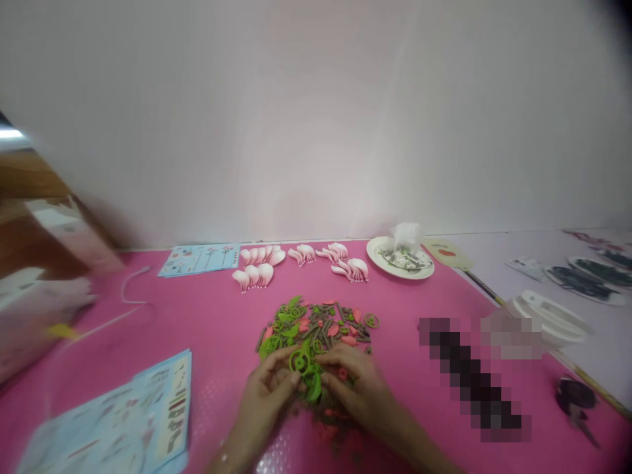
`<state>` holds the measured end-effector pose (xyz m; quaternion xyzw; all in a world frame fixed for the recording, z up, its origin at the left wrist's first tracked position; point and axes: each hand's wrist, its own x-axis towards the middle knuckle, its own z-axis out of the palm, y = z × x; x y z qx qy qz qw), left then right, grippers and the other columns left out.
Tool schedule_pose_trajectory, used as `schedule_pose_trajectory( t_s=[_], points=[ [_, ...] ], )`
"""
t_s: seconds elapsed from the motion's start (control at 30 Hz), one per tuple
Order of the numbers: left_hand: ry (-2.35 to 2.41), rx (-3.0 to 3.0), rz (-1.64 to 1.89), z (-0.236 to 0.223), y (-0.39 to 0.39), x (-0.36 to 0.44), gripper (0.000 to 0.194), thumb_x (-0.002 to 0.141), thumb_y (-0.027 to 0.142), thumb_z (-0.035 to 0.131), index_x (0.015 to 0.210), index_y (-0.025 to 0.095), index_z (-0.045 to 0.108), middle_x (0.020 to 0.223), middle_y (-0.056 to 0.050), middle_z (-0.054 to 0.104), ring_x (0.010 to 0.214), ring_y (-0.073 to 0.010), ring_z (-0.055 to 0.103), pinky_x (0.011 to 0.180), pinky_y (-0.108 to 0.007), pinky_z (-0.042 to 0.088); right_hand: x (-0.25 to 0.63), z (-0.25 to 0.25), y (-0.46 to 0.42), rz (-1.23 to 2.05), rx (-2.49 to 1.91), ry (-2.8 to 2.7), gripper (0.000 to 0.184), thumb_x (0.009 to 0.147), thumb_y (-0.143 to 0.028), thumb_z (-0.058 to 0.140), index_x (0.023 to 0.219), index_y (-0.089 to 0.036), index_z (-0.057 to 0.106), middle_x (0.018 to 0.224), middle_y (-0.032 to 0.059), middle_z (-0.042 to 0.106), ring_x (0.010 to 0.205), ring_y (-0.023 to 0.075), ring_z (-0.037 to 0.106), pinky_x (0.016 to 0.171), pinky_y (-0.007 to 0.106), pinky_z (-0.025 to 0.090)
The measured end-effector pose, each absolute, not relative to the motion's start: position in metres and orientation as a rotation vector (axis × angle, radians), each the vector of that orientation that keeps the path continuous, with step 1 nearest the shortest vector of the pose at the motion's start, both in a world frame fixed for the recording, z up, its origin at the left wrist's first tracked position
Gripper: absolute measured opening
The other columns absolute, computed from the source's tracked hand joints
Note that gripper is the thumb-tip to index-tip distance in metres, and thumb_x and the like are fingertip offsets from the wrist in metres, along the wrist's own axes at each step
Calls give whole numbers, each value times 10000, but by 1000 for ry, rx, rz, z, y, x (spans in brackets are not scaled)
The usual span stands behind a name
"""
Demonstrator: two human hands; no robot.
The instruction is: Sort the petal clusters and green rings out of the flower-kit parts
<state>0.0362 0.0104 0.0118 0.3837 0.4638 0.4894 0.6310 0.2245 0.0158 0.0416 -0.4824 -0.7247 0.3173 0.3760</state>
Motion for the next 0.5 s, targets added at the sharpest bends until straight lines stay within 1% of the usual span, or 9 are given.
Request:
schedule_pose_trajectory(
  t_s=[0.07,0.13,0.17,0.23,0.27,0.33,0.37,0.43,0.5],
  points=[
    [1110,831,1186,10,13,32,542,687,418,768,1134,146,625,710,-25,693,667,-163,649,622,-256,495,240,46,22,746,-1366,-1827,138,833,-211,566,861,-213,701,792,24,681,734,165,620,679,270,481],
    [1154,758,1253,7,16,28,562,706,413,759,1185,165,601,776,-27,703,728,-165,665,681,-262,509,262,49,32,619,-1556,-1809,158,851,-267,544,845,-217,694,783,30,677,710,177,620,646,276,470],
    [1168,726,1275,6,18,26,572,717,414,751,1209,173,586,802,-27,704,739,-164,667,689,-263,511,273,50,37,529,-1671,-1806,178,861,-288,532,866,-216,695,808,39,681,727,188,625,657,287,469],
    [1194,694,1302,4,21,22,595,736,416,735,1252,178,556,813,-18,692,732,-157,664,676,-257,510,294,48,50,293,-1867,-1832,226,871,-291,507,928,-186,699,907,88,682,835,236,629,744,339,470],
    [1203,696,1311,4,22,21,610,739,417,733,1268,178,545,795,-8,683,720,-151,658,665,-250,507,302,45,56,207,-1929,-1862,253,873,-276,501,993,-164,693,979,117,677,907,261,622,797,364,463],
    [1217,720,1320,4,24,19,622,739,415,734,1282,182,539,765,12,665,707,-136,644,660,-233,501,311,36,65,129,-1956,-1930,304,847,-227,526,1099,-130,665,1128,157,648,1045,287,585,898,385,433],
    [1221,726,1322,4,24,19,617,737,412,736,1279,186,545,770,17,662,705,-129,639,665,-226,500,312,31,69,130,-1940,-1960,326,832,-206,542,1129,-127,652,1177,160,633,1088,285,566,932,380,416],
    [1210,727,1309,5,24,20,605,734,410,740,1267,189,557,826,4,676,708,-125,639,678,-232,508,311,20,74,155,-1905,-1986,299,824,-192,557,1097,-141,665,1158,142,650,1074,265,570,935,356,408],
    [1202,731,1290,6,22,21,604,723,414,747,1250,175,572,867,-21,690,706,-137,645,690,-258,522,309,13,76,174,-1897,-1975,218,845,-215,545,993,-157,694,1016,112,686,966,245,597,866,334,428]
  ],
)
